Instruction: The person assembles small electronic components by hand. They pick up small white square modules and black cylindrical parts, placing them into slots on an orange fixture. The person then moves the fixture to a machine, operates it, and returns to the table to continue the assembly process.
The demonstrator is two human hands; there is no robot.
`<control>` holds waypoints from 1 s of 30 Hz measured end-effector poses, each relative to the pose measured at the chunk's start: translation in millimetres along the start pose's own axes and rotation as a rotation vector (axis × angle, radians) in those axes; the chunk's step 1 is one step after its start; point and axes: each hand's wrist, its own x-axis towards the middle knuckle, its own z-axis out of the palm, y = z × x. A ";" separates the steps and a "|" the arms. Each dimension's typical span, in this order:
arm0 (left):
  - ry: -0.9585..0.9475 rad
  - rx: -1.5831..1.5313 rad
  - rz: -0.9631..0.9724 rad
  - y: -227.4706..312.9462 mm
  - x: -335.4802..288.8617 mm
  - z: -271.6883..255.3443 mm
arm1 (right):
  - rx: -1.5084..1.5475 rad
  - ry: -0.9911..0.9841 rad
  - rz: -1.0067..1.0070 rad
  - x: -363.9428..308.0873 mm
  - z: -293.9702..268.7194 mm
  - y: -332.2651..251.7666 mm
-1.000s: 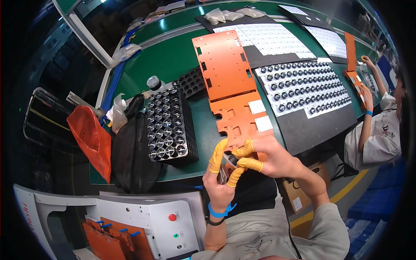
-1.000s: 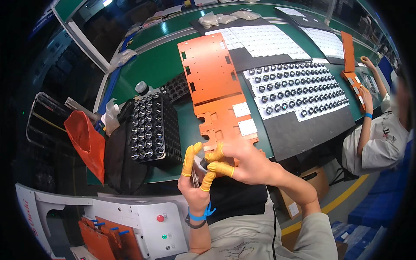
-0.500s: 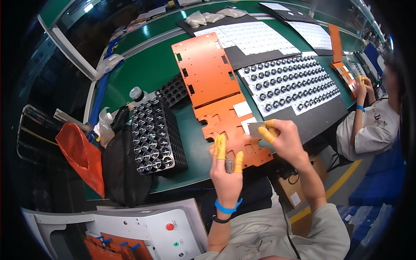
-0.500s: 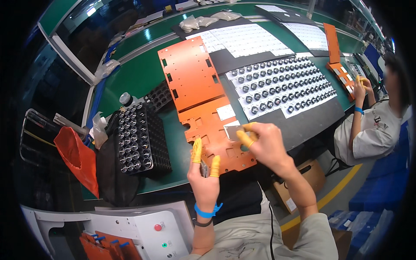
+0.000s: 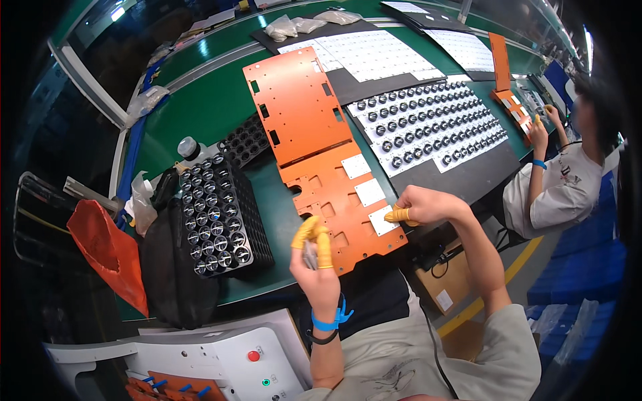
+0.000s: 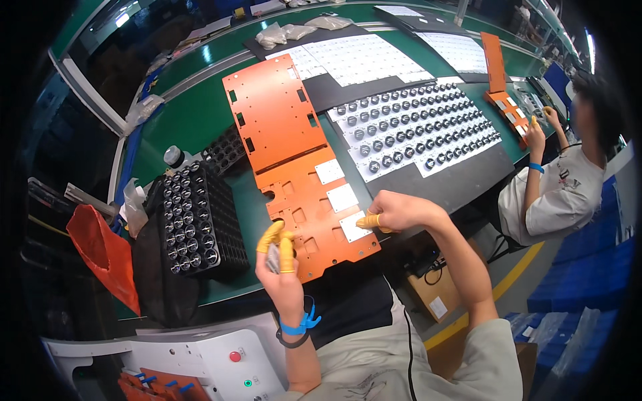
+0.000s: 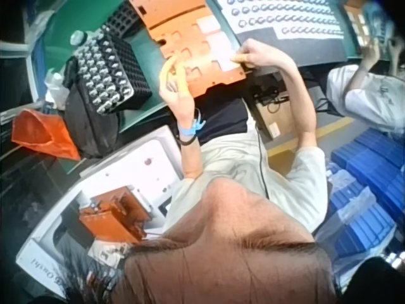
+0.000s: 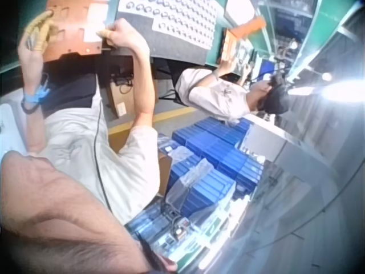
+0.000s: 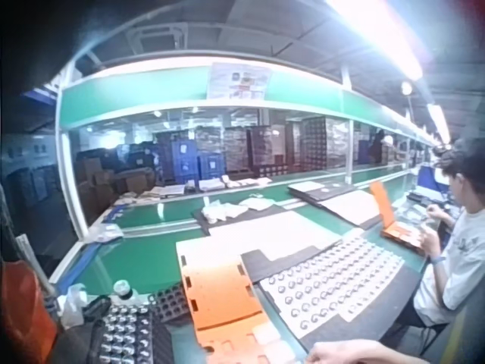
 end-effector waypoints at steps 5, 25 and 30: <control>0.018 -0.357 -0.121 2.5 -7.4 -17.7 | -0.600 0.482 -0.167 -18.6 18.8 -38.5; -0.004 0.174 0.110 -13.0 -13.0 -36.0 | -0.521 0.314 -0.027 -18.4 5.9 -45.7; -0.015 0.202 0.092 -20.0 -9.2 -37.5 | -0.223 0.169 0.056 -10.7 9.8 -17.5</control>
